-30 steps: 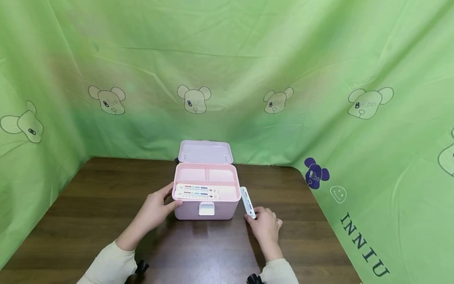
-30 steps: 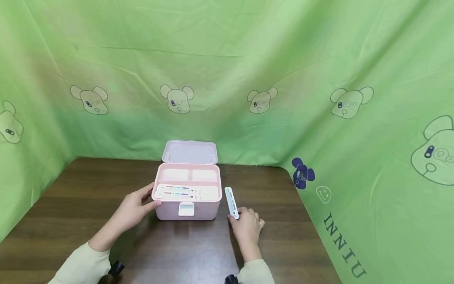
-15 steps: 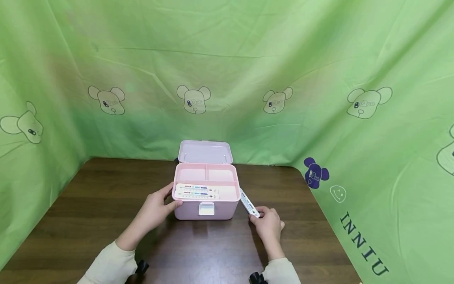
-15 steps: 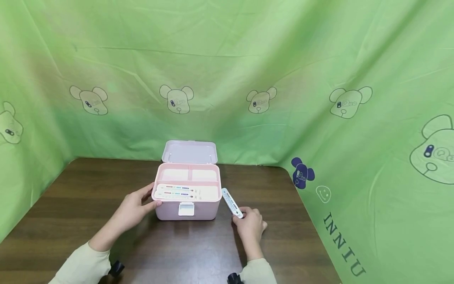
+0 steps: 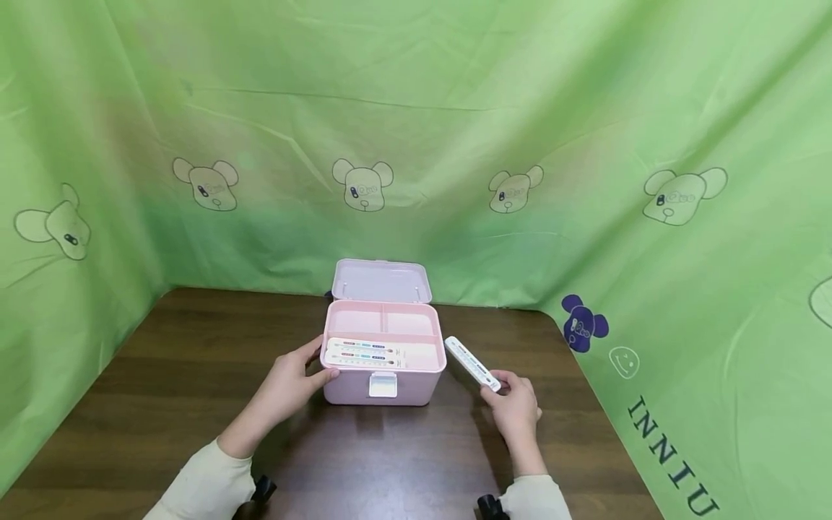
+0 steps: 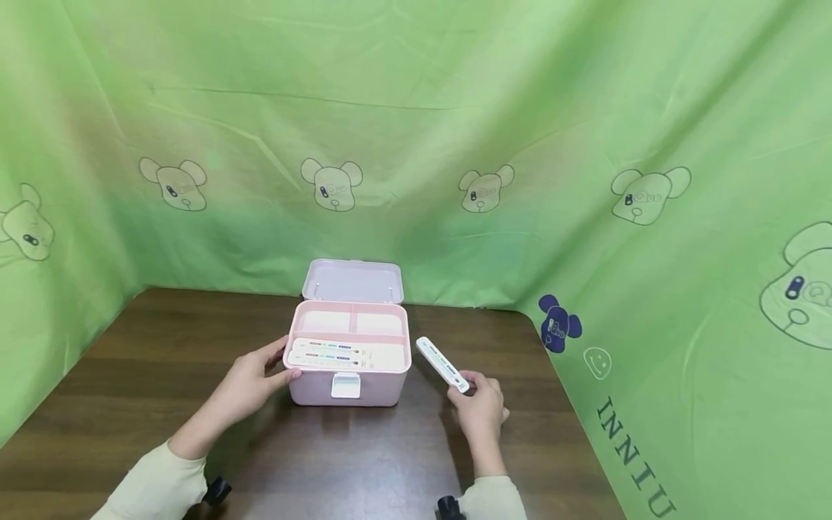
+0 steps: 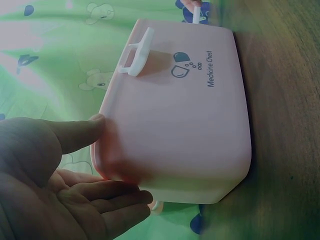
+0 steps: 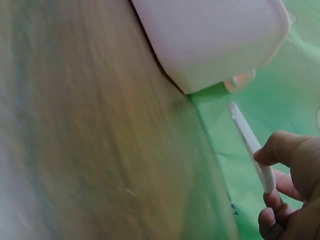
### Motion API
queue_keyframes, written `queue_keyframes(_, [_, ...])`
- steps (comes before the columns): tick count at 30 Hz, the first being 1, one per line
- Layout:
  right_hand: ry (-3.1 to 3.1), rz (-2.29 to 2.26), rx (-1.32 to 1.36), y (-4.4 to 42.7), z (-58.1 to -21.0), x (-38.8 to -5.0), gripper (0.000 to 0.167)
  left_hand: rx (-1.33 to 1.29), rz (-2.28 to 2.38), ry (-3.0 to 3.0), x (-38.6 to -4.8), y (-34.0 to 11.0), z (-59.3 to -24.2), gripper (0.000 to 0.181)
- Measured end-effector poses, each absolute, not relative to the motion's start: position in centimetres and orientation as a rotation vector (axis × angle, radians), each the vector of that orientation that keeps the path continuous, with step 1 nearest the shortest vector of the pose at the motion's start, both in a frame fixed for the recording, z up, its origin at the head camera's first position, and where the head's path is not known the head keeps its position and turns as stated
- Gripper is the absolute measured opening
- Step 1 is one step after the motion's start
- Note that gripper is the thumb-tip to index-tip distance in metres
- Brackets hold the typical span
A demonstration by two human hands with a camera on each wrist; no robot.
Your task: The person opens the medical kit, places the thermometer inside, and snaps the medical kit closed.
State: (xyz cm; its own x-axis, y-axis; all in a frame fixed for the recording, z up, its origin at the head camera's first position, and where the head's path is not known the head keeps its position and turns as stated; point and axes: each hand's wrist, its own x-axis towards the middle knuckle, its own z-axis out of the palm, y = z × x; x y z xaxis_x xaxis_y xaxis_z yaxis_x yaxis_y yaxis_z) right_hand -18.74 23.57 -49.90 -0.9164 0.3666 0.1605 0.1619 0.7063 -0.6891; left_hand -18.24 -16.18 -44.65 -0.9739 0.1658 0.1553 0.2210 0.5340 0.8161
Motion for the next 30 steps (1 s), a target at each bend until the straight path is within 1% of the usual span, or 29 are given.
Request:
queue_keyframes(12, [-2.555,1.028,-0.281,26.0,-47.7,-19.5,0.032,-0.341,-1.454,-2.696,-18.3,-16.1,-44.7,0.072])
queue_keyframes(19, [-2.503,1.133,-0.126,27.1,-46.1,-20.1,0.032,-0.324,-1.449,-2.707,-18.3,-16.2,-44.6,0.072])
queue_keyframes(26, [-2.547,1.105,0.006,28.0,-44.5,-20.3,0.031,-0.337,-1.459,-2.698,-18.3,-16.2,-44.5,0.072])
queue_keyframes(30, [-2.568,1.095,0.129,28.4,-43.8,-20.3,0.03,-0.341,-1.456,-2.695,-18.3,-16.1,-44.6,0.072])
